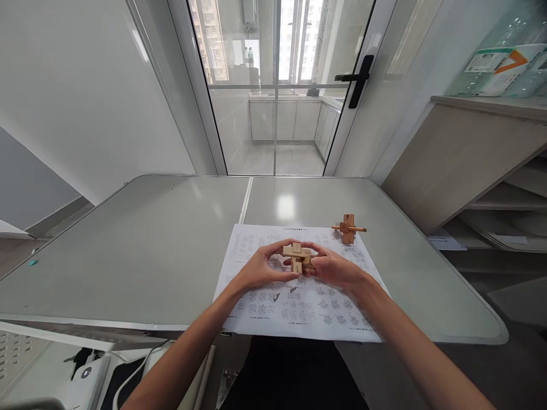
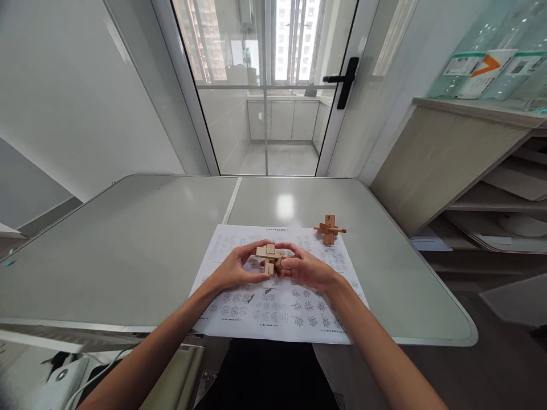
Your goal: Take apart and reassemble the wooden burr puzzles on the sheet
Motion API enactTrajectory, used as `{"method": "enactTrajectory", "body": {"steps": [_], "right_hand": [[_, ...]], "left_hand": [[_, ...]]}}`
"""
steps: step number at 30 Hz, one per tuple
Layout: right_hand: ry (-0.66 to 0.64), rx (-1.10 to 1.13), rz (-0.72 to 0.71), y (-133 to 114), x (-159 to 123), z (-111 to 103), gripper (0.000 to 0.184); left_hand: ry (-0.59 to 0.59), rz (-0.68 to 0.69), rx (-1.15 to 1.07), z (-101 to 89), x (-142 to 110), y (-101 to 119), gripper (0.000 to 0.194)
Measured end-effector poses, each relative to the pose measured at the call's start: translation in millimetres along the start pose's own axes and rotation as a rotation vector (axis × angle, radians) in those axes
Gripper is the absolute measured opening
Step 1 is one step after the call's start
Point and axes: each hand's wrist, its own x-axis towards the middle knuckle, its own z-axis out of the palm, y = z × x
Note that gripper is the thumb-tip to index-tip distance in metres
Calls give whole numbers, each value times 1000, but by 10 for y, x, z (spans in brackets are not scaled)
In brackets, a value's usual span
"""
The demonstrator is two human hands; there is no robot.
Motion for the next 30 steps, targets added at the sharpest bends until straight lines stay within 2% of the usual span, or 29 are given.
{"method": "enactTrajectory", "body": {"steps": [5,11,17,30], "right_hand": [[164,95,-5,24,39,-29,45],[212,65,-17,10,47,-24,46],[253,23,-43,-5,47,20,49],[337,-209,-76,7,19,38,47]], "left_hand": [[124,47,63,3,-7,-9,71],[189,161,185,34,3,0,71],[201,257,337,59,24,-57,70],[228,262,433,75,17,-124,70]]}}
